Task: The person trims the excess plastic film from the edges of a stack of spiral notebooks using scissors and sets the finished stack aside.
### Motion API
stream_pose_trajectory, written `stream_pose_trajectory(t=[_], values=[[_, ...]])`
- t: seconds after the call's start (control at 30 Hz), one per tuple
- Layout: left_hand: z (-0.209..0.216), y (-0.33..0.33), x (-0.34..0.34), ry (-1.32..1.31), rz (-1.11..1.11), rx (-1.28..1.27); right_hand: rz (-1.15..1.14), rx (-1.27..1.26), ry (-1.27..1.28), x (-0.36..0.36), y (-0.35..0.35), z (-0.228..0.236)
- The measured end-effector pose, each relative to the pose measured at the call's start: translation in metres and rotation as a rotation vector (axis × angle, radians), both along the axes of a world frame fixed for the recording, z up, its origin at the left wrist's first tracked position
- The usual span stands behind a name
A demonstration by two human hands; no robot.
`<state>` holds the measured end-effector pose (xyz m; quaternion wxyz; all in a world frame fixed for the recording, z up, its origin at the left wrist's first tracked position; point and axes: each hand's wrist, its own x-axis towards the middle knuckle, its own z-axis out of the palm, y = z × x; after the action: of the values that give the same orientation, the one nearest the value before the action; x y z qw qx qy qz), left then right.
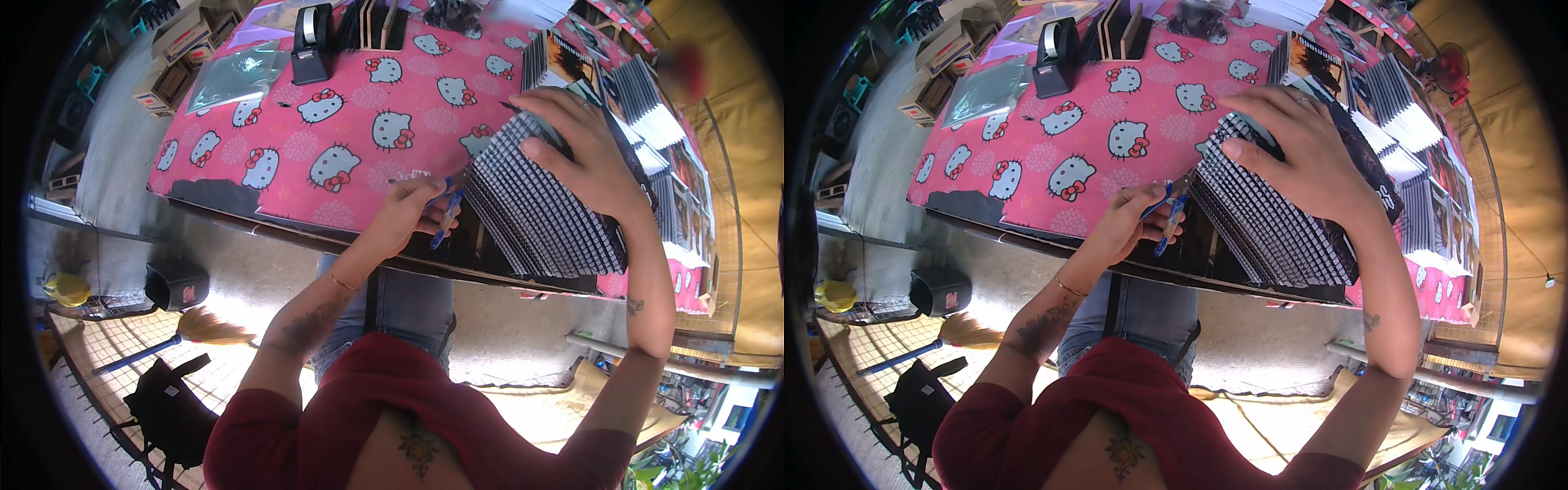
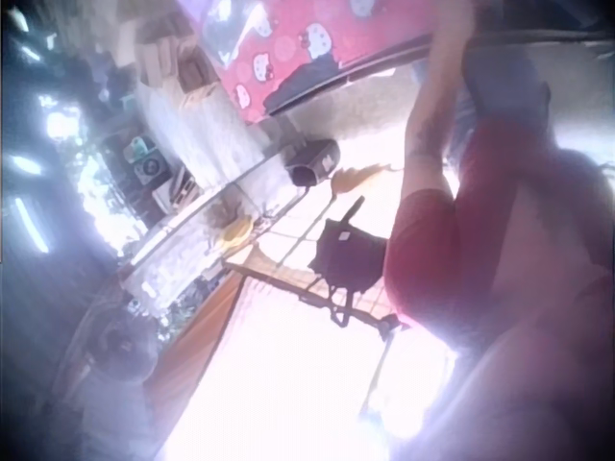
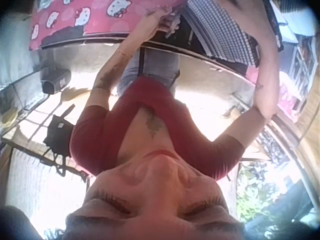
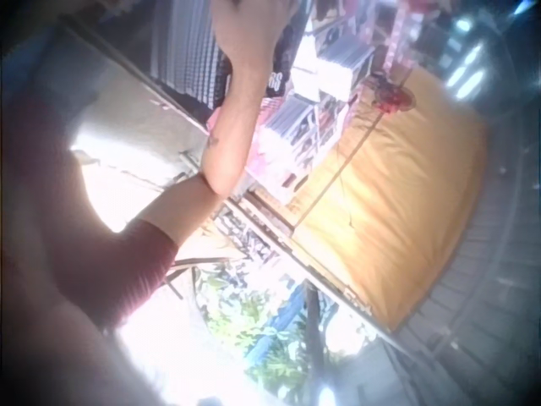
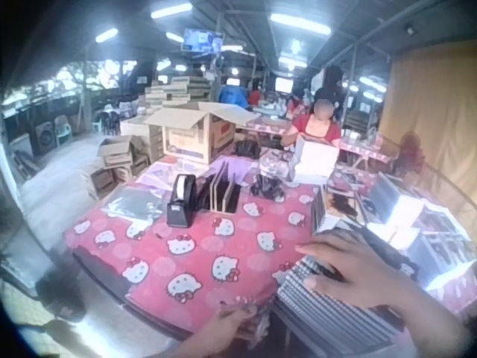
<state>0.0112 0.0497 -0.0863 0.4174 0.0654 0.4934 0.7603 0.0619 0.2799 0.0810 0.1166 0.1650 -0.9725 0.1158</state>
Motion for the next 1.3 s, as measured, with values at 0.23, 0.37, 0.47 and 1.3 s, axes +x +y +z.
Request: stream_pose_trajectory(t=[0.23, 0.37, 0.47, 1.3], values=[[-0.001, 0.004, 0.000, -0.027, 0.010, -0.009, 0.008, 0.007, -0.010, 0.000, -0.001, 0.000], [-0.001, 0.002, 0.007, 1.141, 0.154, -0.399, 0.011, 0.004, 0.026, 0.000, 0.001, -0.002], [0.001, 0.003, 0.010, 0.973, 0.189, -0.385, 0.000, 0.015, 0.022, 0.000, 0.001, -0.002], [-0.005, 0.004, 0.005, -0.046, 0.014, -0.065, 0.000, 0.030, 0.006, 0.000, 0.000, -0.002]])
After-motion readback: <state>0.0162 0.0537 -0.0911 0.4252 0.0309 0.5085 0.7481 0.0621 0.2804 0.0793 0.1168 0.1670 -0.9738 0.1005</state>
